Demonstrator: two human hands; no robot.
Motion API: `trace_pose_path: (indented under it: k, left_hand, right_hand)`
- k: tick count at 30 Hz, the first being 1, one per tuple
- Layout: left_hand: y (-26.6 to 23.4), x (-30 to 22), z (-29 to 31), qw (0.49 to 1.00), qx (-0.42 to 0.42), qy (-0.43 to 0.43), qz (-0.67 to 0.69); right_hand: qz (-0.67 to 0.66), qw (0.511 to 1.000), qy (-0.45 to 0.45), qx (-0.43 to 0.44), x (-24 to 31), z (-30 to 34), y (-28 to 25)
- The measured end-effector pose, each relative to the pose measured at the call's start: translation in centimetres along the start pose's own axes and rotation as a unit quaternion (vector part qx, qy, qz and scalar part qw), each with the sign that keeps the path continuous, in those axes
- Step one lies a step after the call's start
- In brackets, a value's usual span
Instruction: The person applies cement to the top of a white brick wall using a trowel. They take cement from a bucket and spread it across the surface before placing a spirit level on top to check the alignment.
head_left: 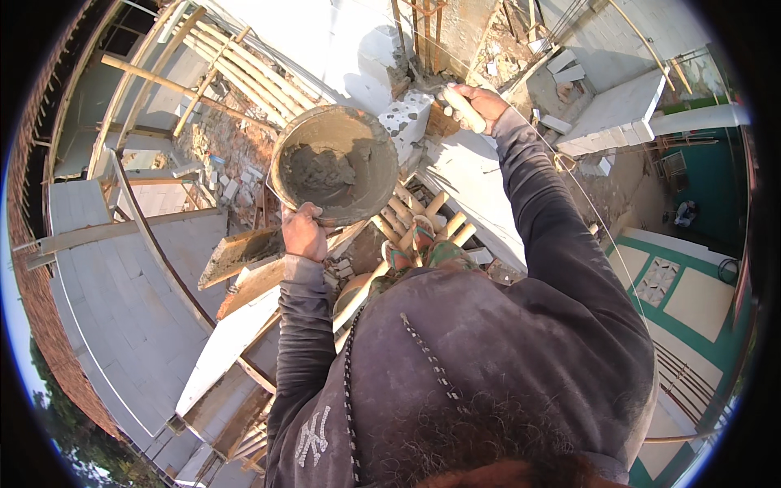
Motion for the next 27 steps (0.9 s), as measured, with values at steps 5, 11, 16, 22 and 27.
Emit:
trace_pose_path:
  k: [5,11,16,22,27]
  left_hand:
    - [-0.8,-2.0,0.2,0.95,-0.008,0.18,-0.256]
    - [-4.1,4.3,2.6,0.979,-0.074,-0.152,0.113]
    - [-5.4,6.1,3.6,0.908,-0.192,-0.225,0.295]
    - [-5.2,2.6,3.4,0.986,0.001,-0.088,-0.142]
    - [-5.5,5.1,3.6,0.993,-0.087,-0.073,-0.013]
  right_hand:
    - [0.083,0.99,-0.058,-0.099,-3.2,5.8,4.3]
    - [0.274,0.957,0.032,-0.088,-11.8,2.3,5.4]
    - [0.356,0.93,-0.01,-0.087,-12.6,-2.4,2.2]
    - [0.28,0.932,0.021,-0.228,-3.3,0.0,-4.9]
    - [0.219,0.952,0.056,-0.204,-3.1,-1.2,-3.7]
Point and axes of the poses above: each hand's wrist, its own z-axis away from the middle knuckle, its own y-axis out of the palm, x = y × z, the point moved 7 cm from there along -z, towards the middle knuckle, and after that the axes turned 11 degrees about y, right-handed, at the moved point
